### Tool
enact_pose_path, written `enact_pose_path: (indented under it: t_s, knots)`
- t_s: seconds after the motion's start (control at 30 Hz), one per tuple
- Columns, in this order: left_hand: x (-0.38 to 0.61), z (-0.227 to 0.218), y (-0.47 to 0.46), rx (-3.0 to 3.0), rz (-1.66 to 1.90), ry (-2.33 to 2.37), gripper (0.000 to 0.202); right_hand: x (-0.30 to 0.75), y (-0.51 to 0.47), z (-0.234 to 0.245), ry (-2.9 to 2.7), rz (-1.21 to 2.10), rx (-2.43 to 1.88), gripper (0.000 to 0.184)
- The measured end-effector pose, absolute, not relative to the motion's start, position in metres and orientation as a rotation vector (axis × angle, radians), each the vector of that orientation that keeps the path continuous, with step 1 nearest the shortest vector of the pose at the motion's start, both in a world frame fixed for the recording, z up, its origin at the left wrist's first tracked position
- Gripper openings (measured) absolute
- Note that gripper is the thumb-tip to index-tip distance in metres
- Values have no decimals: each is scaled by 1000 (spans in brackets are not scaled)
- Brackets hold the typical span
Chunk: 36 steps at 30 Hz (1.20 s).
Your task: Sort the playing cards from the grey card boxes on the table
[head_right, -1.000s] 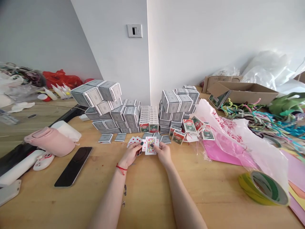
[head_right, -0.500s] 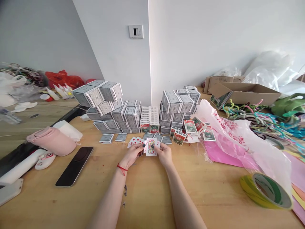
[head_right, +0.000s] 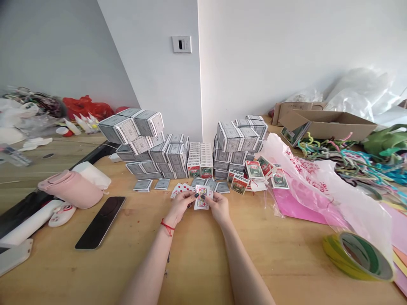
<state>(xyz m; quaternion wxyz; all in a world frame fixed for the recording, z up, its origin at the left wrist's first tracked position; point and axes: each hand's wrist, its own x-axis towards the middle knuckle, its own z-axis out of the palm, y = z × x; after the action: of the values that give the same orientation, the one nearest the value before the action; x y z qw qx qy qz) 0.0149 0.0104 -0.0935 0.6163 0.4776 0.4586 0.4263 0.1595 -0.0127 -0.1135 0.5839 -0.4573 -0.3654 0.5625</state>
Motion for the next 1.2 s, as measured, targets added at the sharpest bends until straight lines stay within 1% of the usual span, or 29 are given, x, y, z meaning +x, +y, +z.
enact_pose_path:
  t_s: [0.27, 0.43, 0.53, 0.73, 0.97, 1.13, 1.2]
  knots:
    - [21, -97, 9, 1090, 1073, 1158, 24, 158, -14, -111, -840, 1311, -1059, 36]
    - [24, -103, 9, 1130, 1126, 1161, 28, 157, -14, -112, -826, 1323, -1070, 39]
    - [28, -104, 6, 1247, 1174, 1244, 28, 157, -14, -112, -820, 1322, -1083, 40]
    - [38, -104, -4, 1492, 1269, 1383, 21, 157, -14, -111, -831, 1309, -1096, 34]
    - [40, -106, -6, 1656, 1195, 1507, 24, 155, -13, -112, -829, 1321, -1079, 32]
    - [37, -104, -4, 1693, 1112, 1558, 29, 155, -14, -111, -837, 1313, -1101, 39]
    - [36, -104, -4, 1672, 1096, 1574, 33, 155, -14, -110, -835, 1308, -1103, 39]
